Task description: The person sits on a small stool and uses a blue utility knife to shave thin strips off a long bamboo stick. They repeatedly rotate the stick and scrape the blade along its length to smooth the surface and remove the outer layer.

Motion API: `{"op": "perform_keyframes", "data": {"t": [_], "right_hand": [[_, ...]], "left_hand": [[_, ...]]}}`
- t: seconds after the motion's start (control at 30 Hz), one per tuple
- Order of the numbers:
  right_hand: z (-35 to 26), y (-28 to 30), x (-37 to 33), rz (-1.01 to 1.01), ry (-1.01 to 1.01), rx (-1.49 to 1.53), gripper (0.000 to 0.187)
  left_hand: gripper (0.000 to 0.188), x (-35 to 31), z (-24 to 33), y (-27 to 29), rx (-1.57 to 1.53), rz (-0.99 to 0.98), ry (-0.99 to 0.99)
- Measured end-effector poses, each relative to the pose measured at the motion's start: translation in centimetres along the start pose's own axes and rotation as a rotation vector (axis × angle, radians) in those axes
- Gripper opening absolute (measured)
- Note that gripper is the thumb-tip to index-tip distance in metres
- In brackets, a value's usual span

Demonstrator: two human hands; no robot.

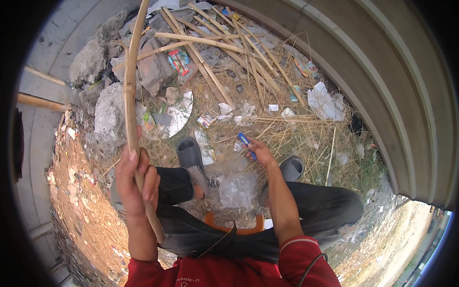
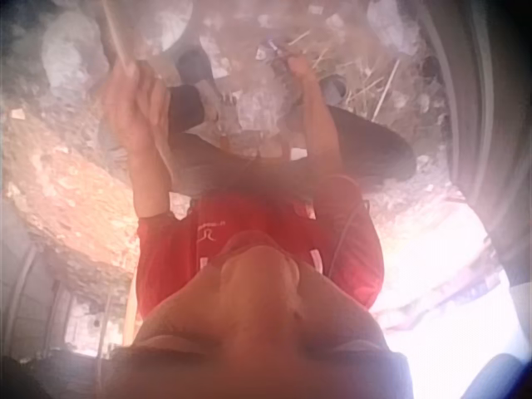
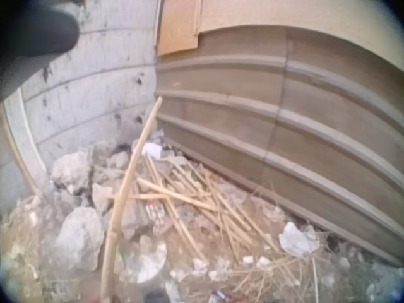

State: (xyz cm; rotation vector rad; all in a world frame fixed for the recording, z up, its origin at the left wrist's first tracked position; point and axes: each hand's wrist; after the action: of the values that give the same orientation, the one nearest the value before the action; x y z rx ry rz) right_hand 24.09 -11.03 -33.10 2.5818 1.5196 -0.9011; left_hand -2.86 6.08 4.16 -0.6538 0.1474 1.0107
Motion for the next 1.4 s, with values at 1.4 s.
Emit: {"op": "perform_keyframes", "data": {"t": [1.4], "right_hand": [[0.3,-2.0,3.5,0.196,0.043,-1.107,0.063]], "left_hand": [[0.053,0.0,0.1,0.0,0.028,0.020,0.027]]}}
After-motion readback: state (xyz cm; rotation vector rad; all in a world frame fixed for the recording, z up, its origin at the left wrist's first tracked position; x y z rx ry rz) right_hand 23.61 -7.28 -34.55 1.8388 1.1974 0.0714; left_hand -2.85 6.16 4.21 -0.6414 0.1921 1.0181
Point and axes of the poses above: each hand's wrist, its own x-axis towards the middle knuckle, its own y-axis out of the back of the hand, z = x × y, and after that the axes turned 11 degrees about y, right-handed
